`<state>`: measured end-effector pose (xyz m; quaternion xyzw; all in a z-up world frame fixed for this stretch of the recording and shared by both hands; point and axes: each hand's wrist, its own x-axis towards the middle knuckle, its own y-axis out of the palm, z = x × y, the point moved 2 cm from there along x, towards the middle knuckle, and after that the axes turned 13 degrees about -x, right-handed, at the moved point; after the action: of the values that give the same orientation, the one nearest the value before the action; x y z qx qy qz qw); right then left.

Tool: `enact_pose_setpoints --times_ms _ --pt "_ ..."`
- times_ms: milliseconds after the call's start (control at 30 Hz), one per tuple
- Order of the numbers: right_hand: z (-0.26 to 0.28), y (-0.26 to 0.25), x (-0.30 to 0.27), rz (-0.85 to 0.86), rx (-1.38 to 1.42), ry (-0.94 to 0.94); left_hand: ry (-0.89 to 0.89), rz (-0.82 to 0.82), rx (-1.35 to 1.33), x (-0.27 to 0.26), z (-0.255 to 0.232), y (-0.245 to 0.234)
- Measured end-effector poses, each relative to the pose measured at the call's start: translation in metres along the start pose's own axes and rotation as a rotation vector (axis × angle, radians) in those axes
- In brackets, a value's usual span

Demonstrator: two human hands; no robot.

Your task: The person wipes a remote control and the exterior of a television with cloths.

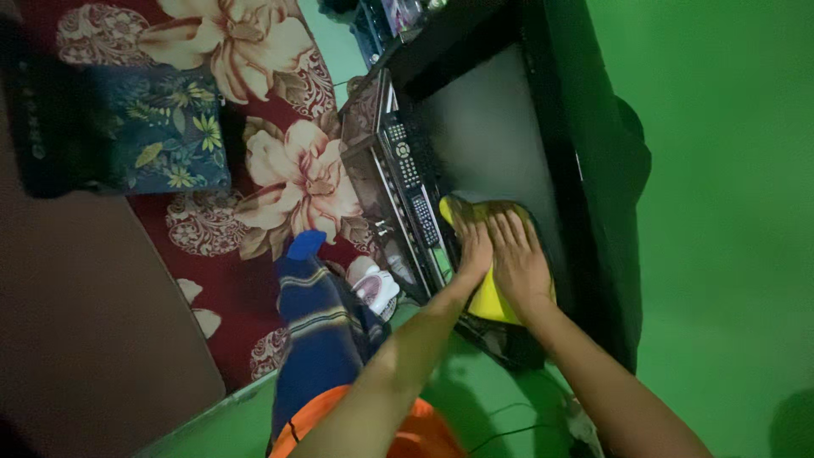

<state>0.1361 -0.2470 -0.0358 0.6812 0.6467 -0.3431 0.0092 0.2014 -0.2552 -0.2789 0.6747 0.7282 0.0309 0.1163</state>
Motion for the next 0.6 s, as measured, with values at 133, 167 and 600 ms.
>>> enact_pose_setpoints --times_ms 133,167,600 --pt "-0.007 -0.018 0.048 0.006 0.06 -0.009 -0.073 0.224 0.279 0.072 0.006 -0.021" --pt "-0.013 -0.026 0.06 -0.051 -0.029 -0.004 0.059 0.182 0.342 0.095 -0.001 -0.027" --pt "-0.029 -0.067 0.163 -0.211 -0.175 0.021 -0.028 -0.119 -0.137 0.23 -0.02 -0.067"
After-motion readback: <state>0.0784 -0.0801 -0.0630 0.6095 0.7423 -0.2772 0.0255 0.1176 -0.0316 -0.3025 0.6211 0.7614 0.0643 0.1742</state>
